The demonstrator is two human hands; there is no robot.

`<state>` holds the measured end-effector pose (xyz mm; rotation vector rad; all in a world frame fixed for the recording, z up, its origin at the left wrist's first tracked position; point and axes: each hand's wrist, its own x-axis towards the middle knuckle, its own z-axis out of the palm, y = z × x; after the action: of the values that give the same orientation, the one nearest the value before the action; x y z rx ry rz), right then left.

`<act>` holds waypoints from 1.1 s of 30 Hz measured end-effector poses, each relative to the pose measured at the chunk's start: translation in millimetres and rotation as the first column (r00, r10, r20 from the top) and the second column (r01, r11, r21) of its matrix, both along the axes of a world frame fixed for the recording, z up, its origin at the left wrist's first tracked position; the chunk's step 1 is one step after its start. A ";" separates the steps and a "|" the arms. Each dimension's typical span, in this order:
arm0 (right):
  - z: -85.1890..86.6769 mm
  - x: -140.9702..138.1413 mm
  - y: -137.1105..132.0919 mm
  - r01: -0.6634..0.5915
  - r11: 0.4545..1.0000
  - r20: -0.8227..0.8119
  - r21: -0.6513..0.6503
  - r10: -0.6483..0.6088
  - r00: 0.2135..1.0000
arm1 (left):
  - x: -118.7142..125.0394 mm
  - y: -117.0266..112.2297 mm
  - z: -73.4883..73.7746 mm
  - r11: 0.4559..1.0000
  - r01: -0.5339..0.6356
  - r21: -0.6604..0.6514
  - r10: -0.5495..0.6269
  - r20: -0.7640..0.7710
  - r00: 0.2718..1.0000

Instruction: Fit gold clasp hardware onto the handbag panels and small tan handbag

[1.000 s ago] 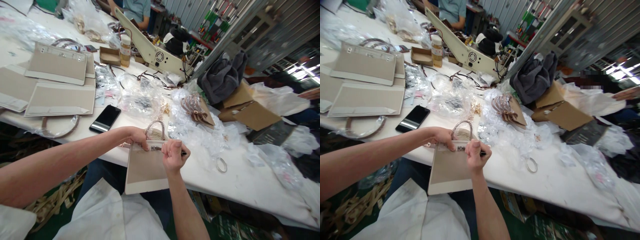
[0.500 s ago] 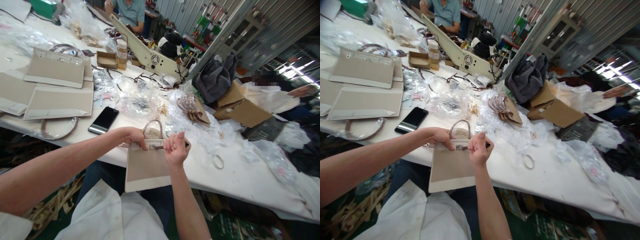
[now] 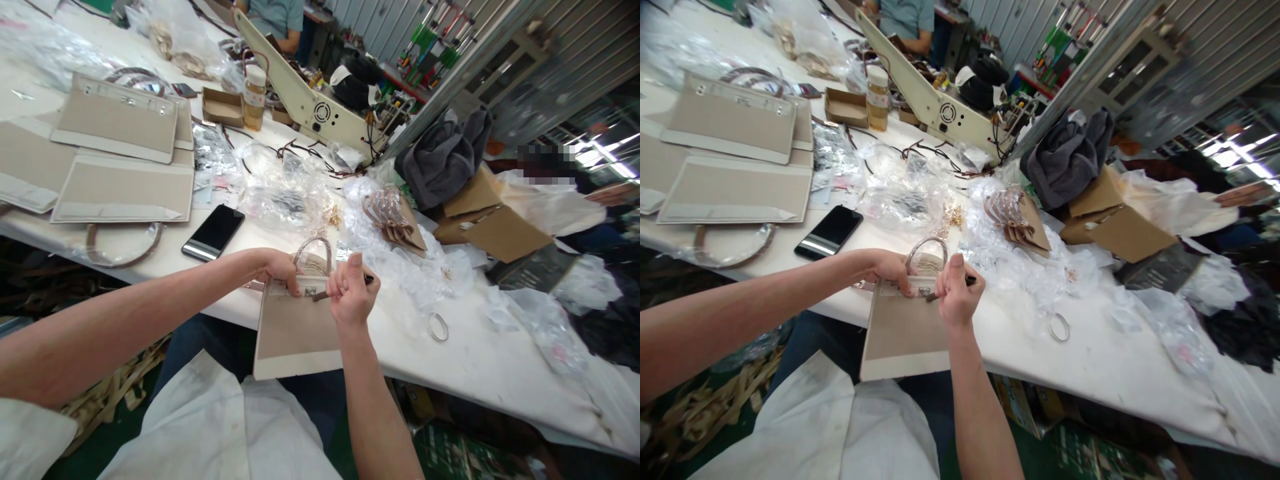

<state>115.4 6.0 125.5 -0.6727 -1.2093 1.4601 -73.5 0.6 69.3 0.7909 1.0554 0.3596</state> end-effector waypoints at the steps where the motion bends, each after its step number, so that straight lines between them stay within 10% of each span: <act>1: -0.3 -3.1 1.5 0.019 1.000 0.014 -0.014 -0.019 1.000 | 0.2 0.0 -0.2 1.000 -0.005 0.008 0.005 0.001 1.000; 11: -1.7 -43.0 60.6 0.197 0.895 0.308 -0.400 -0.071 0.949 | -0.1 -5.3 5.7 0.989 -0.030 0.142 0.031 -0.006 0.999; 19: 2.7 5.3 -5.9 0.104 0.988 -0.075 0.114 -0.096 0.993 | 0.0 -1.1 6.2 1.000 0.007 -0.006 -0.007 0.003 1.000; 33: -19.3 -5.4 -17.6 0.158 0.956 0.040 0.248 -0.173 0.984 | -1.1 -2.4 0.8 0.998 -0.042 0.045 0.040 0.044 0.998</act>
<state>110.0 -11.6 106.1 -0.6372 -1.3212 1.1360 -74.6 -1.8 70.1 0.7998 1.0277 0.4353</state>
